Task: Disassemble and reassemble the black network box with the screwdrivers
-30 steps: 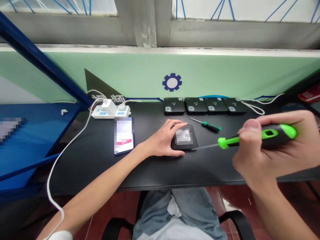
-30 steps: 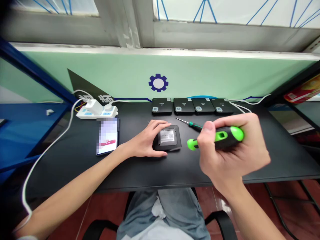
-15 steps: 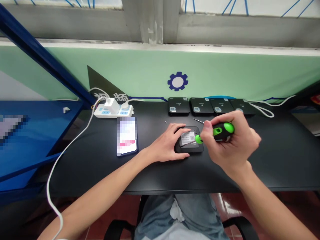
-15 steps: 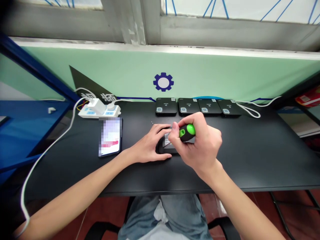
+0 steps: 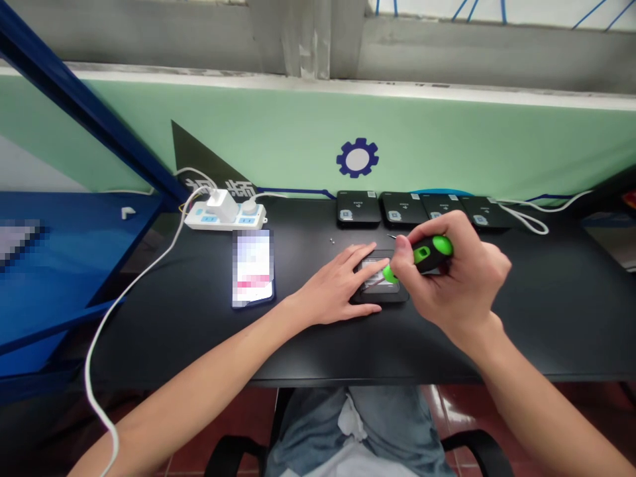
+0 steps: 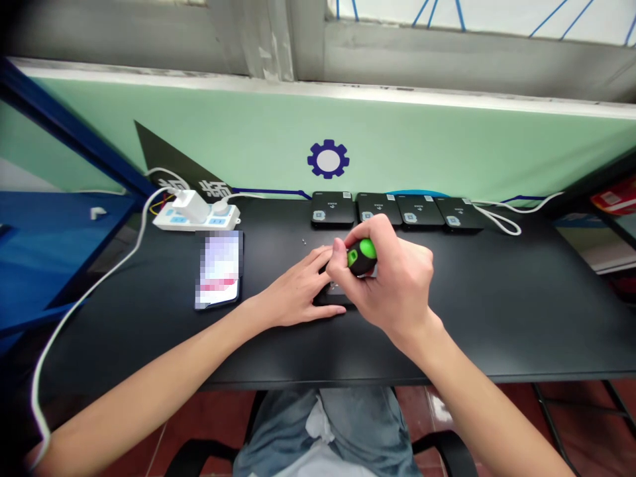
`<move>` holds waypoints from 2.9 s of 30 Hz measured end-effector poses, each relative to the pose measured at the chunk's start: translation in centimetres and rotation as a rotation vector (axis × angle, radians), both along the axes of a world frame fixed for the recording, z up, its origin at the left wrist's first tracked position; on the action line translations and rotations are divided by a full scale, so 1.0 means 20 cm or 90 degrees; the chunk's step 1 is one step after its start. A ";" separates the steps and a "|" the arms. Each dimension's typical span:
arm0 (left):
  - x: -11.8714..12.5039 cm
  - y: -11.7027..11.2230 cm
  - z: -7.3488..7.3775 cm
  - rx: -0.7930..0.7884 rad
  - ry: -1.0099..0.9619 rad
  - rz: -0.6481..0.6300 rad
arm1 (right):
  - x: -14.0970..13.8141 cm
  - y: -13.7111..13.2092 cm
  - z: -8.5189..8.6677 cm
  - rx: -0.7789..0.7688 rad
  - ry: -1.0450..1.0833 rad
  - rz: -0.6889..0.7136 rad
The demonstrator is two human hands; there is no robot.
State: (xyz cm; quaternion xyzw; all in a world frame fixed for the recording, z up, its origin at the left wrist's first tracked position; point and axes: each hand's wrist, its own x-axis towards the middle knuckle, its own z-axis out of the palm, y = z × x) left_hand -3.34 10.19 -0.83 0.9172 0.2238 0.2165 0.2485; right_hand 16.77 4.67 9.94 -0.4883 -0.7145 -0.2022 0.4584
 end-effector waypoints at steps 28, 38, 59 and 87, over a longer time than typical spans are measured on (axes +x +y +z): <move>0.01 -0.01 0.00 0.016 0.077 0.033 | 0.01 0.04 0.00 -0.046 -0.021 0.037; 0.01 -0.01 -0.01 0.046 0.079 0.024 | 0.03 0.04 0.13 -0.172 -0.174 0.261; 0.01 0.00 -0.02 0.052 0.055 0.018 | -0.01 -0.05 0.31 -0.407 -0.272 -0.019; 0.01 0.00 0.00 0.045 0.067 0.024 | -0.02 -0.02 0.31 -0.435 -0.278 0.034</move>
